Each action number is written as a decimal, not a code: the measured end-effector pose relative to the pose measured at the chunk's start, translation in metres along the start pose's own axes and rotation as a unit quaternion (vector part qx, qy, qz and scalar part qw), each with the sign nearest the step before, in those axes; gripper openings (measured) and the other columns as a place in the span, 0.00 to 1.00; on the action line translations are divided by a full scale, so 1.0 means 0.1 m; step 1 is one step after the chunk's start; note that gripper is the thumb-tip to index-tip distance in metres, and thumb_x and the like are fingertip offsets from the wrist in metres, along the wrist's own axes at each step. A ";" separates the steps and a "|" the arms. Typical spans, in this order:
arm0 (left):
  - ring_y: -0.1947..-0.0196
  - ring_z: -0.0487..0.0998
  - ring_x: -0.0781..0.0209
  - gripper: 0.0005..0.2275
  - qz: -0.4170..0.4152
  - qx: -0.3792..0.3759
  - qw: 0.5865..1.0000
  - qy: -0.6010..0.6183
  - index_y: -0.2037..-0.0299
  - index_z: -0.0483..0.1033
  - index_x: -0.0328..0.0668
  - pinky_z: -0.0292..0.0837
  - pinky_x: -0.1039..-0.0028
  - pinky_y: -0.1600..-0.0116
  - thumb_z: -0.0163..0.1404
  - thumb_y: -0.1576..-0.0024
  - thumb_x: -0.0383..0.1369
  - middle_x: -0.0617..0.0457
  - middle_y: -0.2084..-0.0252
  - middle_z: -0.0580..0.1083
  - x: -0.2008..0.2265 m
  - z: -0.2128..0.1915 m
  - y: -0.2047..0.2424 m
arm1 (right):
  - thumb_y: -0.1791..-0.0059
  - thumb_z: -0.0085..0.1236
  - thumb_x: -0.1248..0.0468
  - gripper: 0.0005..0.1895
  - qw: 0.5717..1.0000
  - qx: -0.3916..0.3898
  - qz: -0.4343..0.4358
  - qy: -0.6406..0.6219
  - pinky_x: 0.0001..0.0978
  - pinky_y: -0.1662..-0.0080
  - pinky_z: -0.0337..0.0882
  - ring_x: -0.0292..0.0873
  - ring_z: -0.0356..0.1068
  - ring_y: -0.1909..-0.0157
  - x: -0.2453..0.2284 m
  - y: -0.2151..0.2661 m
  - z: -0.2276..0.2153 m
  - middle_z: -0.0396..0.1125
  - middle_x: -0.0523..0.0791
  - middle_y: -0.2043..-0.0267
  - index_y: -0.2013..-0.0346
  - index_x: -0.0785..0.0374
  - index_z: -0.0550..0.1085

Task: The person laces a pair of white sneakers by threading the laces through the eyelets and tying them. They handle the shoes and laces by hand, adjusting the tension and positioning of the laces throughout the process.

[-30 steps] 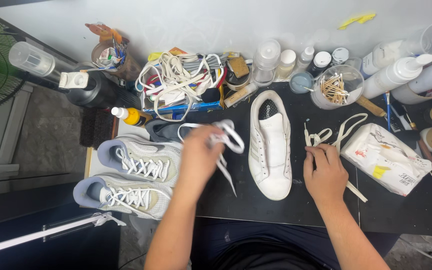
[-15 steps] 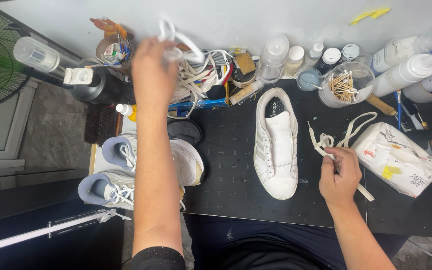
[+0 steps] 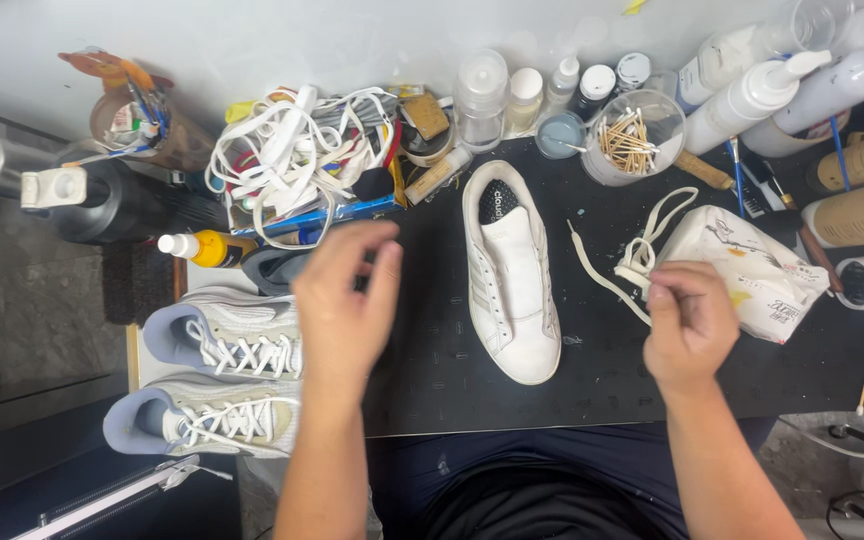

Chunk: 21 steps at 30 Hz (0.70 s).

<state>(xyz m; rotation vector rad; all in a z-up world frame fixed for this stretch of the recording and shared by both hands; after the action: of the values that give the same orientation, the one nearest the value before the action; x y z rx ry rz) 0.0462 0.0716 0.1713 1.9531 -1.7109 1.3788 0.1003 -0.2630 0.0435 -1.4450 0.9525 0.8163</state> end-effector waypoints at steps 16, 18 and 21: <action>0.59 0.85 0.67 0.08 -0.096 -0.186 0.937 0.280 0.51 0.82 0.41 0.78 0.77 0.54 0.59 0.39 0.30 0.52 0.56 0.83 0.10 0.80 0.77 | 0.51 0.58 0.74 0.07 0.980 -0.192 0.034 -0.042 0.29 0.54 0.78 0.38 0.75 0.57 -0.73 -0.13 0.27 0.71 0.51 0.54 0.58 0.69 0.75; 0.61 0.84 0.67 0.07 -0.110 -0.165 0.945 0.262 0.52 0.83 0.39 0.77 0.77 0.55 0.58 0.38 0.29 0.51 0.59 0.83 -0.04 0.64 0.81 | 0.47 0.57 0.75 0.06 0.976 -0.205 0.059 -0.046 0.26 0.56 0.77 0.37 0.75 0.60 -0.59 -0.13 0.17 0.74 0.51 0.57 0.55 0.70 0.75; 0.62 0.83 0.67 0.07 -0.154 -0.117 0.937 0.291 0.51 0.82 0.37 0.78 0.79 0.56 0.56 0.38 0.27 0.50 0.58 0.82 -0.23 0.41 0.83 | 0.50 0.59 0.74 0.08 0.973 -0.226 0.028 0.033 0.24 0.57 0.75 0.38 0.76 0.59 -0.52 -0.18 0.04 0.74 0.50 0.58 0.56 0.70 0.75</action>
<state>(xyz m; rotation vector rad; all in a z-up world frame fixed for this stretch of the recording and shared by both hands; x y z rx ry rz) -0.0021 0.0341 0.0982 1.4110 -1.1713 1.3749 0.0949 -0.2539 0.0973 -1.8504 0.8954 1.0812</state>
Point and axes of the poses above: each hand's wrist, its own y-axis away from the middle knuckle, its own z-axis out of the palm, x = y × z, the point moved 4 cm from there along -y, towards the middle knuckle
